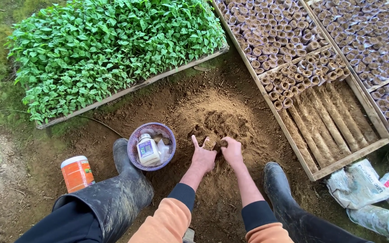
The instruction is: The person takes small plastic bags from a bowl, opens them, and pours soil into the bags. They then roll the bags into cylindrical shapes and place them into a wooden tray with many compartments.
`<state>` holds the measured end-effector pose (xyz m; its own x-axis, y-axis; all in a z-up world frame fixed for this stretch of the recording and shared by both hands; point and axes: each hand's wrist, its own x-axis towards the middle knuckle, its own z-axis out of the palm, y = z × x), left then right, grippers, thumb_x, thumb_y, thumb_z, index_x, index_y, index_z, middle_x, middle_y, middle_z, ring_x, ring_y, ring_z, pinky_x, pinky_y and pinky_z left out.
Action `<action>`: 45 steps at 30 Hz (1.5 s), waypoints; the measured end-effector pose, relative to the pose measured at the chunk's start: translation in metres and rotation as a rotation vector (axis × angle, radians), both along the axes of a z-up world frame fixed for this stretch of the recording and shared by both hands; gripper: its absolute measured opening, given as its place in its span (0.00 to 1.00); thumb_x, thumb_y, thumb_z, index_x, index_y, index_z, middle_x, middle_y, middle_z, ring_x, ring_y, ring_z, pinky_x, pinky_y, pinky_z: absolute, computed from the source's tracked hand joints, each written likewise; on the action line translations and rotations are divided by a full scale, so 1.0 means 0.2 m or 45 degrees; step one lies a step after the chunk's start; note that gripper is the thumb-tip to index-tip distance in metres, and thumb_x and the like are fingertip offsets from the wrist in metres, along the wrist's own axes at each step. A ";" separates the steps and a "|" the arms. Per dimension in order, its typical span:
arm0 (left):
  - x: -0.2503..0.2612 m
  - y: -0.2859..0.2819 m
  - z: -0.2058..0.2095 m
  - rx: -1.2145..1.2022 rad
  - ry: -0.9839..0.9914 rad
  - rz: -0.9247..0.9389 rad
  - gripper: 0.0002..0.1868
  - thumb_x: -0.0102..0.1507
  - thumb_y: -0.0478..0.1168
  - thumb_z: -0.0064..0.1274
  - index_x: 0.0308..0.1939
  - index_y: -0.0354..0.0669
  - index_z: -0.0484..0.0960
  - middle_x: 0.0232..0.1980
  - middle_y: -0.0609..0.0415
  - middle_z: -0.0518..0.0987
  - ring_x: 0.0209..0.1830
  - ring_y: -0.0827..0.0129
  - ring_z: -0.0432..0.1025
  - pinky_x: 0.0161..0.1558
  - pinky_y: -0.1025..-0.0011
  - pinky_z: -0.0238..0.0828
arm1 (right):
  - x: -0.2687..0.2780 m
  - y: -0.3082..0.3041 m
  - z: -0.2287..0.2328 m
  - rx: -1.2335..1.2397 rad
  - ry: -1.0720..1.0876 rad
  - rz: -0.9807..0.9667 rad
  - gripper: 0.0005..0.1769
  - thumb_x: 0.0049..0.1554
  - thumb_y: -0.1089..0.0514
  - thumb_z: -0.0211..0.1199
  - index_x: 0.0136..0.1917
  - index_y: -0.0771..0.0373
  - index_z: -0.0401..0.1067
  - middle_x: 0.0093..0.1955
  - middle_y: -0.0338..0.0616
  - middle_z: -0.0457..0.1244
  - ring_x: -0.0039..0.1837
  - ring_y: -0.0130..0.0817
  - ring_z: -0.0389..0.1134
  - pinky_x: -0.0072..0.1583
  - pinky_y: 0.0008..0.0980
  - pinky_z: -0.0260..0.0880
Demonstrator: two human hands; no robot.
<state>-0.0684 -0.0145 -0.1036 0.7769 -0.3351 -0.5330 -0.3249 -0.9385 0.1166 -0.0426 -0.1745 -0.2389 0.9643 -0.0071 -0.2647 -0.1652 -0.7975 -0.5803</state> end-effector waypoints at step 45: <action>0.09 -0.08 -0.09 0.196 -0.066 -0.072 0.22 0.66 0.46 0.47 0.65 0.57 0.77 0.71 0.64 0.71 0.75 0.65 0.54 0.72 0.22 0.15 | 0.12 0.03 0.81 0.587 0.230 0.244 0.22 0.45 0.65 0.69 0.55 0.55 0.80 0.51 0.52 0.73 0.58 0.45 0.72 0.62 0.47 0.68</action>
<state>-0.0495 -0.0298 -0.1219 0.7868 -0.2965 -0.5413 -0.3796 -0.9240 -0.0457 -0.0187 -0.1685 -0.0774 0.8756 0.3213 -0.3606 -0.1709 -0.4921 -0.8536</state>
